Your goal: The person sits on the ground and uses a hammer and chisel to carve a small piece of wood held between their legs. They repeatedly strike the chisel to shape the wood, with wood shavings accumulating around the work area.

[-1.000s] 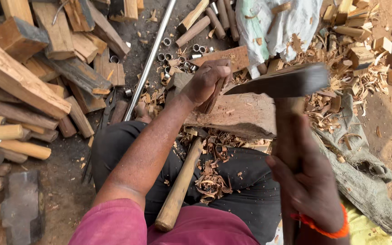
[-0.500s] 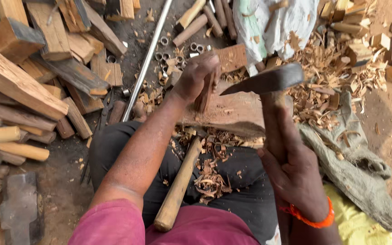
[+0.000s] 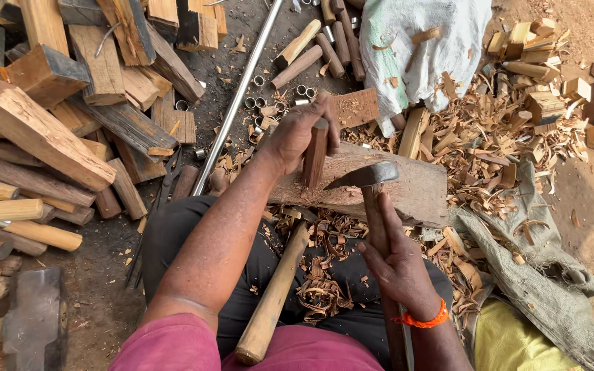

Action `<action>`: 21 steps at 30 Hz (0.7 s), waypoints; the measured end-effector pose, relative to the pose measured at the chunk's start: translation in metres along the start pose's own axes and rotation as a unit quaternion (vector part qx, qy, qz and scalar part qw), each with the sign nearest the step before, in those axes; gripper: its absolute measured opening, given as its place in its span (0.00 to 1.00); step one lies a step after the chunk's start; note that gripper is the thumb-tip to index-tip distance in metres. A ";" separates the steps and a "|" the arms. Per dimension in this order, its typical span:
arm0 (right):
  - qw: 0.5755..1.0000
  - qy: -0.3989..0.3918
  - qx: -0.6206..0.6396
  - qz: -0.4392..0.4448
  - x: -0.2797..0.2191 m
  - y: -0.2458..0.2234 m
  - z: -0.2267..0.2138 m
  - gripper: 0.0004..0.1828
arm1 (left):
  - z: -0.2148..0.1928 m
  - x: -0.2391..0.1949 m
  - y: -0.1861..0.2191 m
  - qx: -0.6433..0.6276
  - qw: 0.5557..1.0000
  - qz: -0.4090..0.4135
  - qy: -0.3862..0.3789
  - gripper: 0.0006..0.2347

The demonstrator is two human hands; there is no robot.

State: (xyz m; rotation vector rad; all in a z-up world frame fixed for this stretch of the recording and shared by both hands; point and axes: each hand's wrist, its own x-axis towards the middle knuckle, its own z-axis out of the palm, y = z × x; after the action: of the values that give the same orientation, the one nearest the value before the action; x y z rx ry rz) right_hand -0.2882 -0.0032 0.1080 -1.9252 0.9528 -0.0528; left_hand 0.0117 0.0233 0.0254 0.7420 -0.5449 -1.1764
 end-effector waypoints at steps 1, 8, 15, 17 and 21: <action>0.995 0.005 -0.019 -0.097 0.000 -0.002 -0.001 0.51 | -0.001 -0.002 0.000 -0.020 1.000 -0.009 0.015 0.22; 0.986 -0.005 -0.075 -0.149 0.005 -0.019 -0.004 0.49 | 0.005 -0.006 -0.005 0.013 0.997 0.067 -0.031 0.21; 0.971 0.029 -0.056 -0.231 -0.030 -0.085 -0.050 0.48 | 0.008 0.000 -0.018 0.052 0.998 0.028 -0.008 0.21; 0.966 0.043 0.111 -0.230 -0.041 -0.102 -0.055 0.48 | 0.008 0.003 -0.022 0.077 0.996 0.037 -0.021 0.19; 0.964 -0.034 0.089 -0.249 -0.021 -0.095 -0.035 0.49 | 0.005 0.004 -0.029 0.103 0.989 0.097 -0.035 0.14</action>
State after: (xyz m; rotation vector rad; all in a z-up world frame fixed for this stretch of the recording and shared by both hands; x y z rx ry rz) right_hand -0.2606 0.0078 0.2073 -1.9381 0.3845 -0.3500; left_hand -0.0086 0.0123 0.0072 0.8064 -0.7889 -0.9769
